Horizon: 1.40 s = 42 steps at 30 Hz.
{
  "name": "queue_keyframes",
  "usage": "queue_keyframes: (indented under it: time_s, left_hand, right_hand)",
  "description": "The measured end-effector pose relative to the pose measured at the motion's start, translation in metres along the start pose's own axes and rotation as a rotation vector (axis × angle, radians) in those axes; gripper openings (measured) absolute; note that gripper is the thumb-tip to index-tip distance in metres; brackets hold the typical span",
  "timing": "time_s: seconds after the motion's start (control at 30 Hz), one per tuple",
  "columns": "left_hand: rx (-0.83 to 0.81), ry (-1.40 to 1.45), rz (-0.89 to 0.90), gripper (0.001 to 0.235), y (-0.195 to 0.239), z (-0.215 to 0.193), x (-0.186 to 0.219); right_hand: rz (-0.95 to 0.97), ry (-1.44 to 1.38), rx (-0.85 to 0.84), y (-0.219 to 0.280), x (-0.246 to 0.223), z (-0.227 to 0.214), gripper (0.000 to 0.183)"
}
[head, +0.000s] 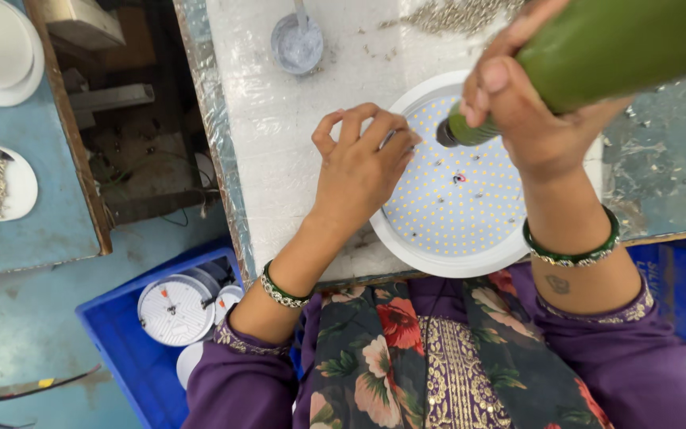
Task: The person secures components into a circular LED light panel using an electric screwdriver. They position small metal pins into the panel holes by hand and then use the tool to drive them in across the panel surface.
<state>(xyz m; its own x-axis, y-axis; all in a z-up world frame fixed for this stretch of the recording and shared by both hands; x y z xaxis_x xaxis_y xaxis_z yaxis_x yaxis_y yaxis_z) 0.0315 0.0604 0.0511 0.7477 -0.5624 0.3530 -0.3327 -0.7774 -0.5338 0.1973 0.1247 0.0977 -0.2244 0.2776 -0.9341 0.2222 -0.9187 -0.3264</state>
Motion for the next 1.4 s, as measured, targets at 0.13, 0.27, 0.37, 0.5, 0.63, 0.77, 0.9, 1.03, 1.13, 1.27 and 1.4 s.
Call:
queue_keyframes:
  time_s: [0.13, 0.27, 0.37, 0.5, 0.63, 0.77, 0.9, 1.03, 1.13, 1.27, 1.4]
  left_hand:
    - [-0.117, -0.165, 0.125, 0.008, -0.003, 0.016, 0.005]
    - [-0.201, -0.238, 0.231, 0.007, -0.014, 0.029, 0.004]
    - [-0.198, -0.211, 0.242, 0.008, -0.029, 0.026, 0.003]
    - [-0.111, -0.202, 0.168, 0.015, -0.063, 0.009, -0.007]
    - [-0.074, -0.108, 0.223, 0.030, -0.103, 0.037, 0.023]
    - [-0.311, 0.343, 0.299, 0.016, -0.144, 0.144, 0.092]
    - [-0.286, 0.186, 0.482, 0.006, -0.156, 0.231, 0.152]
    - [-0.257, 0.019, 0.536, 0.004, -0.149, 0.276, 0.160]
    - [-0.277, -0.026, 0.523, 0.006, -0.150, 0.276, 0.158]
    - [-0.262, 0.234, 0.320, 0.009, -0.160, 0.223, 0.144]
    - [-0.180, 0.626, 0.111, 0.012, -0.134, 0.135, 0.112]
  right_hand:
    - [-0.056, 0.045, 0.110, 0.000, -0.028, -0.034, 0.022]
    - [-0.016, -0.055, 0.195, 0.023, -0.064, -0.081, 0.024]
    - [0.008, -0.011, 0.256, 0.046, -0.089, -0.119, 0.022]
    - [-0.024, 0.155, 0.359, 0.073, -0.129, -0.162, 0.019]
    - [-0.116, 0.289, 0.439, 0.090, -0.174, -0.185, 0.019]
    - [-0.227, 0.417, 0.461, 0.098, -0.199, -0.174, 0.027]
    - [-0.134, 0.385, 0.471, 0.109, -0.197, -0.163, 0.028]
    - [-0.101, 0.356, 0.440, 0.124, -0.187, -0.159, 0.025]
    - [-0.086, 0.343, 0.429, 0.126, -0.179, -0.161, 0.025]
    - [-0.081, 0.287, 0.420, 0.115, -0.170, -0.158, 0.026]
    - [-0.117, 0.254, 0.386, 0.102, -0.160, -0.139, 0.025]
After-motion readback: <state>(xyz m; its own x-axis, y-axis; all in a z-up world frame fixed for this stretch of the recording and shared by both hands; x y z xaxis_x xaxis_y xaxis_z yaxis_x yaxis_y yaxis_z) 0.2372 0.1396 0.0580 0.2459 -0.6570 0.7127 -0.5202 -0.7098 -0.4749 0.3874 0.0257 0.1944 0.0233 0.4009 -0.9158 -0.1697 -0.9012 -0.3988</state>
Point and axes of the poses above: each hand's wrist, its own y-axis away from the middle knuckle, its own z-axis out of the palm, x = y × z, the point moved 8 cm from there along -y, towards the middle knuckle, and after that the axes turned 6 degrees about z, right-handed, at the moved point
